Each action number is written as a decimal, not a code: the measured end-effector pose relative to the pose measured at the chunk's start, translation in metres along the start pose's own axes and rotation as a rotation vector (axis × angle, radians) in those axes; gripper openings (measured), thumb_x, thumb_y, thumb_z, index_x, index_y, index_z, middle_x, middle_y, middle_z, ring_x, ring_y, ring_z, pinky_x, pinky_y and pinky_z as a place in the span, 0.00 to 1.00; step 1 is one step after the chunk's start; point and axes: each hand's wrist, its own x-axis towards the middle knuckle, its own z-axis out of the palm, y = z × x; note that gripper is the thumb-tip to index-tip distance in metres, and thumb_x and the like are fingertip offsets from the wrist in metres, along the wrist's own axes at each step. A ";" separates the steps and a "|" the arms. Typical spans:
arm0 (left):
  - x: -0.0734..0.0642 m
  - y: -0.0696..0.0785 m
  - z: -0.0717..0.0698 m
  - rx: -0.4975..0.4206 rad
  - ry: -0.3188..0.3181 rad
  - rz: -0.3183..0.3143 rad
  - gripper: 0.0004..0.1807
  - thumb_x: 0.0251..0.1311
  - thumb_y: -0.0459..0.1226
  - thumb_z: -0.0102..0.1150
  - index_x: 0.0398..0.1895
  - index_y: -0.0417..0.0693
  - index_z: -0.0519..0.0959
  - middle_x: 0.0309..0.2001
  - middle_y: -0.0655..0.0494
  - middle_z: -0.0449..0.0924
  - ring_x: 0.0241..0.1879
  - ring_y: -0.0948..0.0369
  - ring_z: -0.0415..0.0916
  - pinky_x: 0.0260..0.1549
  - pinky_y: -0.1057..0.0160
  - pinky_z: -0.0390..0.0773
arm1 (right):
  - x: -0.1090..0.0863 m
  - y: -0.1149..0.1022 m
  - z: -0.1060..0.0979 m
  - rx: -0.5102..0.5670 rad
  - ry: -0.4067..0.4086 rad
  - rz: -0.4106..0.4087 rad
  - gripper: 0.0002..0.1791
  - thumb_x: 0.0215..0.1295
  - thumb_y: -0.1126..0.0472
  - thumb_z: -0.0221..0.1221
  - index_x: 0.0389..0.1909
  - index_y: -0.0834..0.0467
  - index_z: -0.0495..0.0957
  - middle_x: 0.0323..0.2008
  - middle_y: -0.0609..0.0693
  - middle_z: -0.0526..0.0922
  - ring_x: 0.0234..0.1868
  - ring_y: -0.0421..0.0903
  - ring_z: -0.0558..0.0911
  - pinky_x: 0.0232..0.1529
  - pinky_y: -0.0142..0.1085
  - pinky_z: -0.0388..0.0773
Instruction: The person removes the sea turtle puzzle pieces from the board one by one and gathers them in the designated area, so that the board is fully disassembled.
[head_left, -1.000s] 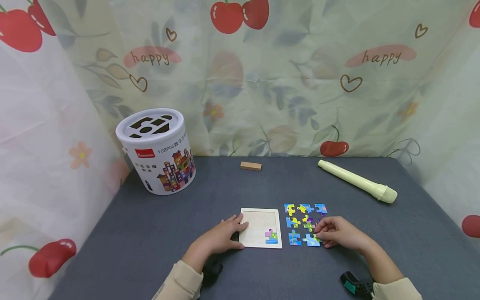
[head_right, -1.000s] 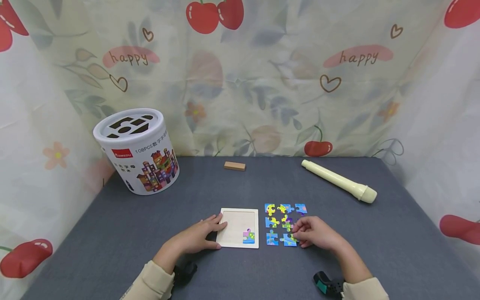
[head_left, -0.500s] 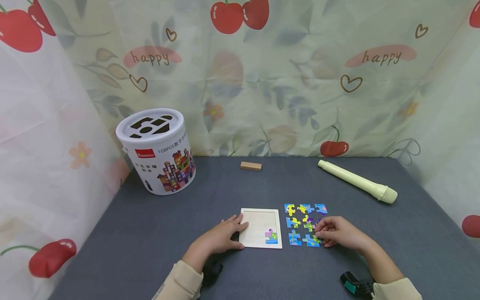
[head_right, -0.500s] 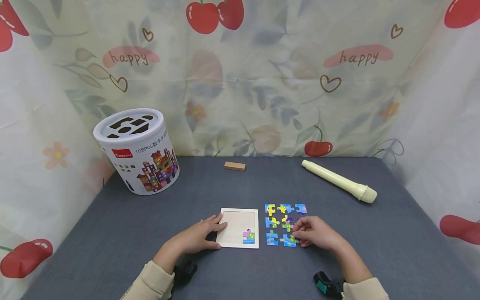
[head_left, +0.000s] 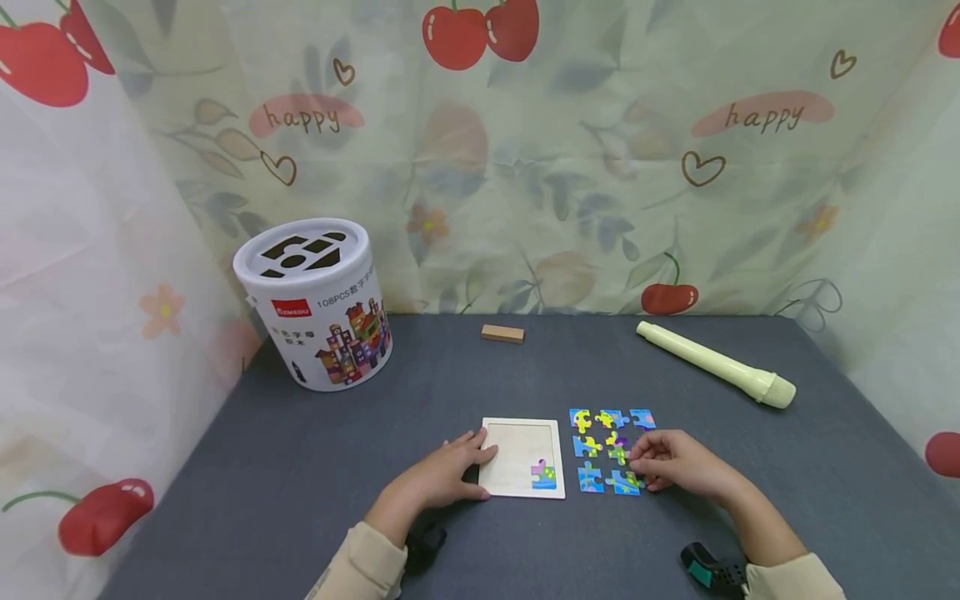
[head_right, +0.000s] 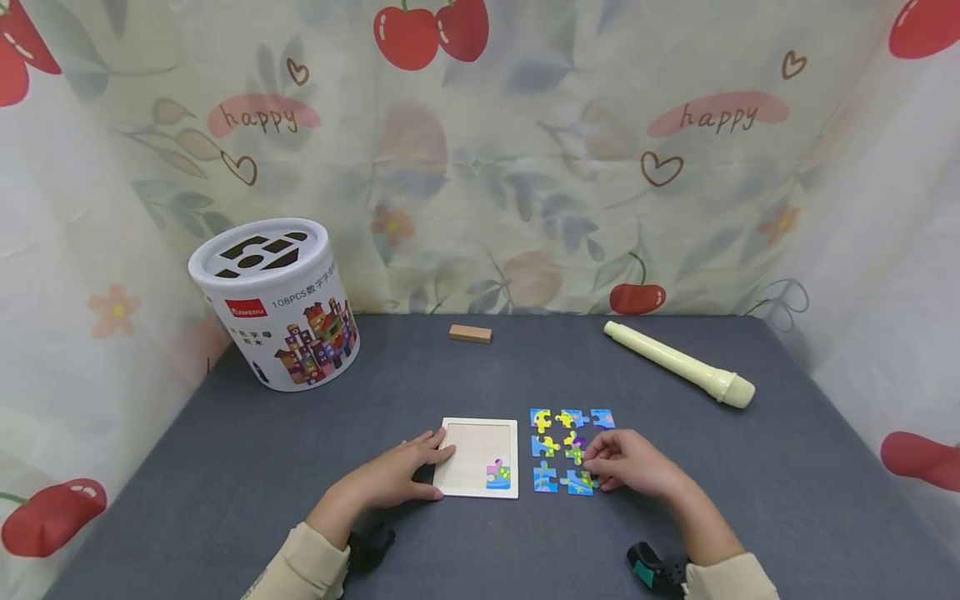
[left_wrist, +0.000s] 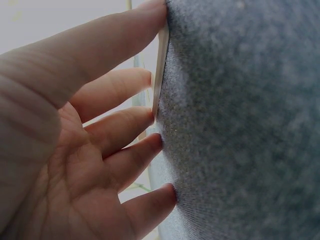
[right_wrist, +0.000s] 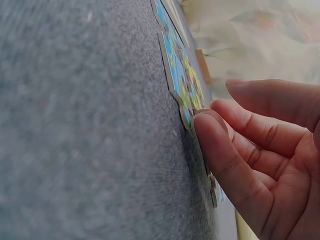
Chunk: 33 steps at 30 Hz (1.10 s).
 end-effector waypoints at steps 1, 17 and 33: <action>0.000 0.000 0.000 -0.001 0.002 0.004 0.35 0.54 0.43 0.65 0.66 0.49 0.66 0.72 0.48 0.53 0.72 0.49 0.48 0.68 0.44 0.51 | 0.001 -0.001 0.000 -0.003 -0.003 -0.006 0.17 0.65 0.57 0.56 0.42 0.70 0.74 0.31 0.52 0.79 0.31 0.41 0.80 0.33 0.36 0.81; 0.000 -0.001 -0.001 0.006 0.009 -0.005 0.34 0.54 0.43 0.65 0.66 0.49 0.66 0.72 0.48 0.52 0.72 0.49 0.48 0.68 0.44 0.51 | 0.004 -0.004 0.002 -0.049 0.012 0.001 0.15 0.64 0.58 0.57 0.41 0.69 0.75 0.30 0.51 0.78 0.30 0.42 0.79 0.31 0.35 0.81; 0.000 -0.002 0.000 0.009 -0.005 -0.015 0.35 0.54 0.44 0.65 0.66 0.50 0.67 0.72 0.49 0.53 0.72 0.50 0.47 0.68 0.44 0.51 | 0.021 -0.028 0.013 -0.141 0.005 -0.114 0.13 0.61 0.60 0.60 0.38 0.67 0.75 0.28 0.53 0.78 0.26 0.43 0.78 0.27 0.35 0.80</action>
